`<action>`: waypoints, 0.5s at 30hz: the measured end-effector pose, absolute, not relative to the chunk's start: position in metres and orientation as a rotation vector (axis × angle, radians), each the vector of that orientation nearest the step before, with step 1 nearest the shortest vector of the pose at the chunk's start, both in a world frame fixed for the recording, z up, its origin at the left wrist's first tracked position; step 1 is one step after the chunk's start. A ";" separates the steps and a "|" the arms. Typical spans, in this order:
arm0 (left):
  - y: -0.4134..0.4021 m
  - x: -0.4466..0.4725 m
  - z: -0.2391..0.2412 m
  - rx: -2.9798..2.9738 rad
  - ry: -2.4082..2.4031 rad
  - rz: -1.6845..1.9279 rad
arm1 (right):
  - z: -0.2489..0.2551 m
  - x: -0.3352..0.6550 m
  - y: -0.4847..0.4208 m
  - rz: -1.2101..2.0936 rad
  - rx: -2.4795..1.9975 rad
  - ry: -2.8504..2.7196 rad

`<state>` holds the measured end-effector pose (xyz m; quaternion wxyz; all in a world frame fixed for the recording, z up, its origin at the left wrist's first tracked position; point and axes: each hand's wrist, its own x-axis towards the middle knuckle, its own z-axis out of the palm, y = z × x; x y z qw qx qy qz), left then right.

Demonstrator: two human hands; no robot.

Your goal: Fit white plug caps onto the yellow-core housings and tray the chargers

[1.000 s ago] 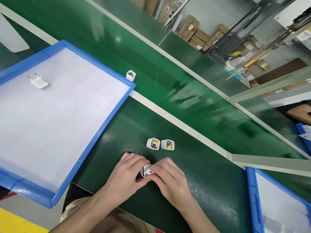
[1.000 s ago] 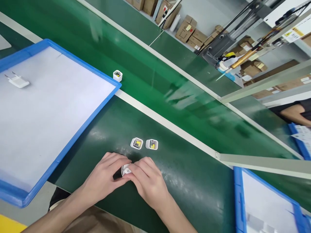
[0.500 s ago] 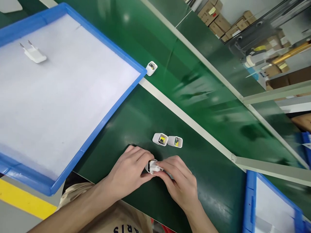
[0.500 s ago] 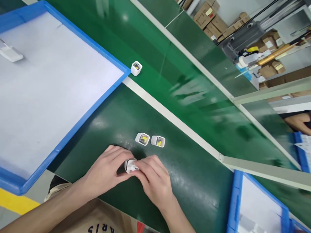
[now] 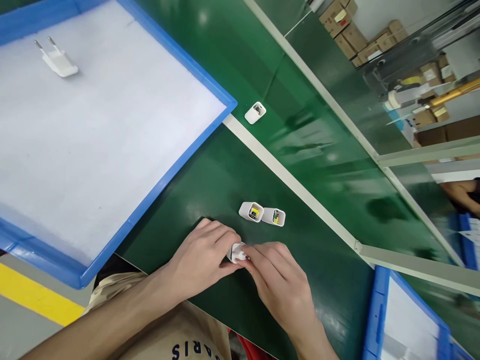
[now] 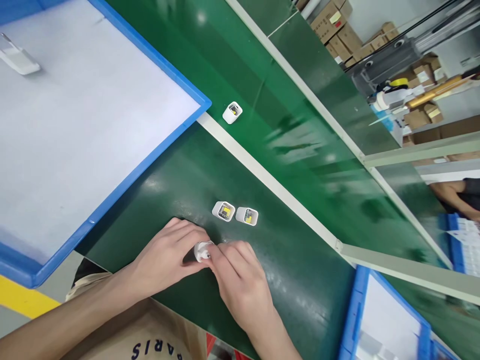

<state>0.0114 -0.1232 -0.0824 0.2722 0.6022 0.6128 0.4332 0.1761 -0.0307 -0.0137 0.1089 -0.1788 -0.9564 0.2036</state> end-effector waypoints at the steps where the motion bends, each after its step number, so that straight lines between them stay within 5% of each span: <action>1: -0.123 0.011 -0.082 1.620 1.649 1.165 | -0.011 0.176 -0.031 0.583 -0.523 -2.841; 9: -0.123 0.010 -0.080 1.625 1.633 1.158 | -0.003 0.174 -0.032 0.515 -0.522 -2.952; 15: -0.122 0.010 -0.081 1.618 1.631 1.154 | -0.010 0.179 -0.027 0.945 -0.698 -2.596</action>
